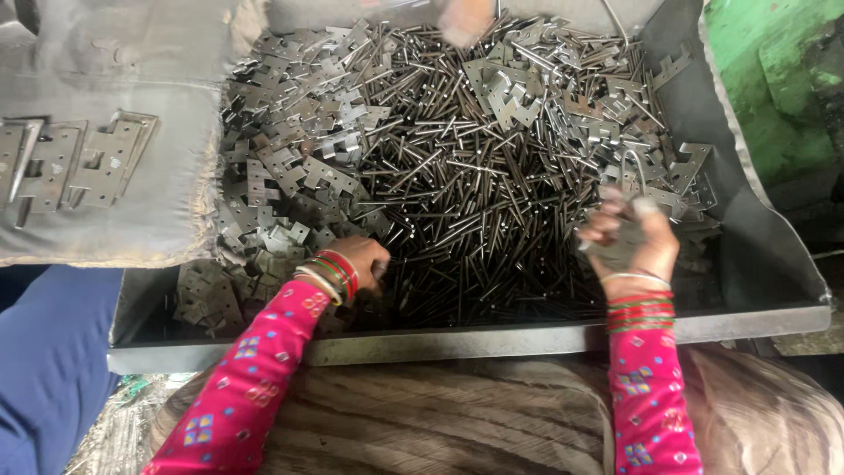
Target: The person picks up metal hinge plates and long metal pins from a large bin and fits the pins into the hinges by hand. The person then places the partially assembled hinges onto a small metal plate for further processing.
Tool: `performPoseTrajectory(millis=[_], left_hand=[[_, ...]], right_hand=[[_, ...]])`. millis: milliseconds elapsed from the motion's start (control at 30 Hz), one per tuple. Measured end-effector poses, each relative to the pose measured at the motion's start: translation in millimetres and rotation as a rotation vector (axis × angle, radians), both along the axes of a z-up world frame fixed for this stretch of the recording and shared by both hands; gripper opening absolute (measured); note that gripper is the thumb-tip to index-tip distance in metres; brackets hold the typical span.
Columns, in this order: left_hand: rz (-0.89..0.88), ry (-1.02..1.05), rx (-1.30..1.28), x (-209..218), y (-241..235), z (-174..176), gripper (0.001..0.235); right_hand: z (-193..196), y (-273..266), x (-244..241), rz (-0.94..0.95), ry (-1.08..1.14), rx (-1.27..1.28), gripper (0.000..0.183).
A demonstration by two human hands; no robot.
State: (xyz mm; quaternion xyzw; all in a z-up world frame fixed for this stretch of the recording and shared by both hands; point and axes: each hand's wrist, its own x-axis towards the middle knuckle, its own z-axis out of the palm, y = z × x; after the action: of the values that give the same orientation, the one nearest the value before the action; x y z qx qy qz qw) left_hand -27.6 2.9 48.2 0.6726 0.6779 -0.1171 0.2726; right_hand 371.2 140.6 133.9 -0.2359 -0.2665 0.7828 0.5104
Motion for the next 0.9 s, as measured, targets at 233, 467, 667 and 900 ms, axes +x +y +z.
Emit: performPoseTrajectory(millis=[233, 467, 667, 900], left_hand=[[0.349, -0.817, 0.422, -10, 1, 54, 0.034], [0.806, -1.741, 0.399, -19, 8, 29, 0.046], [0.658, -1.044, 0.632, -2, 2, 52, 0.017], [0.335, -0.516, 0.736, 15, -10, 81, 0.033]], right_hand=[[-41, 7, -99, 0.044, -1.132, 0.879, 0.038], [-68, -3, -157, -0.239, -1.538, 1.727, 0.034], [-64, 18, -103, -0.046, -0.973, 0.795, 0.025], [-40, 22, -55, -0.02, -0.176, -0.085, 0.027]])
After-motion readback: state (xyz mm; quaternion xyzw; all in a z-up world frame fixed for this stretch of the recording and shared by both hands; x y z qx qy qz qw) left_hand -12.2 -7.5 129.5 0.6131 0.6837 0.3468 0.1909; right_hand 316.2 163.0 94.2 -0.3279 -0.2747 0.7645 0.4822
